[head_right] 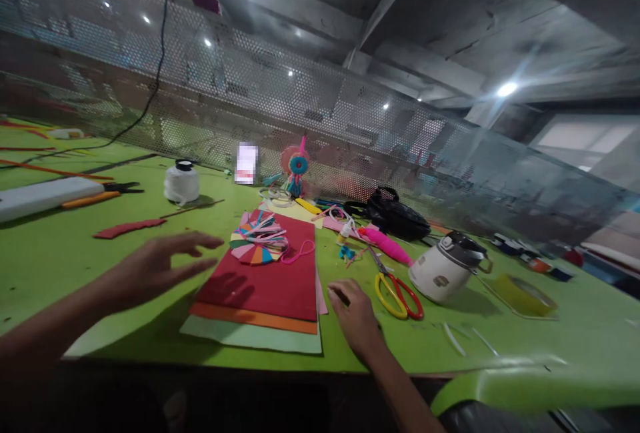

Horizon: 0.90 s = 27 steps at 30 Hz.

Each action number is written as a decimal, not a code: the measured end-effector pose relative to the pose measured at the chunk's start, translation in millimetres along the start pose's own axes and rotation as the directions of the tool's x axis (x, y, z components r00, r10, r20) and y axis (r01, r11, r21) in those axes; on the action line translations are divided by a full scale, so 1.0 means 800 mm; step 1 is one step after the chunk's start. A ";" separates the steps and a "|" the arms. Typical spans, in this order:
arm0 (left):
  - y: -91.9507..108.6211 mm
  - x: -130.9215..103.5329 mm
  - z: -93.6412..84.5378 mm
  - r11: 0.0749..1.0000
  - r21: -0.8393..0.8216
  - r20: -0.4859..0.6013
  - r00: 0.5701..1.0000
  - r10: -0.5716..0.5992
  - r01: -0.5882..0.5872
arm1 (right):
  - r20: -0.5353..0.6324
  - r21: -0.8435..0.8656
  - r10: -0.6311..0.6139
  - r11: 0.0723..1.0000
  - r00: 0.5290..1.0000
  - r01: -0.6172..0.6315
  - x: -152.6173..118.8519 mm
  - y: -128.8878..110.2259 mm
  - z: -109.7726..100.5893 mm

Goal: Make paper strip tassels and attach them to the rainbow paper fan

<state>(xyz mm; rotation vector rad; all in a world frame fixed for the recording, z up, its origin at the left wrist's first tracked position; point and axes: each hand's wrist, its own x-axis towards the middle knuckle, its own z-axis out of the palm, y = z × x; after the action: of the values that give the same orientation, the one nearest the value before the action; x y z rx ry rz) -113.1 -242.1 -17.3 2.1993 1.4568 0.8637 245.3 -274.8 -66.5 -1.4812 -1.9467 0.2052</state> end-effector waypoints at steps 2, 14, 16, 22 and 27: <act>-0.007 0.038 -0.002 0.993 -0.117 -0.099 0.995 -0.004 -0.008 | 0.013 0.007 -0.013 1.000 1.000 0.013 0.003 -0.001 -0.001; -0.055 0.071 0.045 0.971 0.230 -0.246 0.969 -0.002 0.061 | 0.007 -0.001 -0.037 0.999 0.999 0.037 0.001 0.009 0.007; -0.046 0.068 0.046 0.967 0.250 -0.250 0.968 0.009 0.055 | 0.003 -0.014 -0.049 0.999 0.999 0.049 0.000 0.012 0.010; -0.035 0.061 0.049 0.970 0.241 -0.229 0.970 0.084 -0.027 | 0.003 -0.053 -0.061 0.997 0.998 0.061 0.000 0.018 0.015; -0.023 0.060 0.055 0.986 0.154 -0.169 0.981 0.091 -0.065 | 0.007 -0.085 -0.086 0.993 0.996 0.086 0.000 0.011 0.015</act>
<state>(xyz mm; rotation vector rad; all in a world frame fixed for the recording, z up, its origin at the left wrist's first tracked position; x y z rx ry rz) -83.6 -189.3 -47.4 2.3533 1.5702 1.0292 244.7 -268.6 -80.0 -1.4477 -2.0396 0.0874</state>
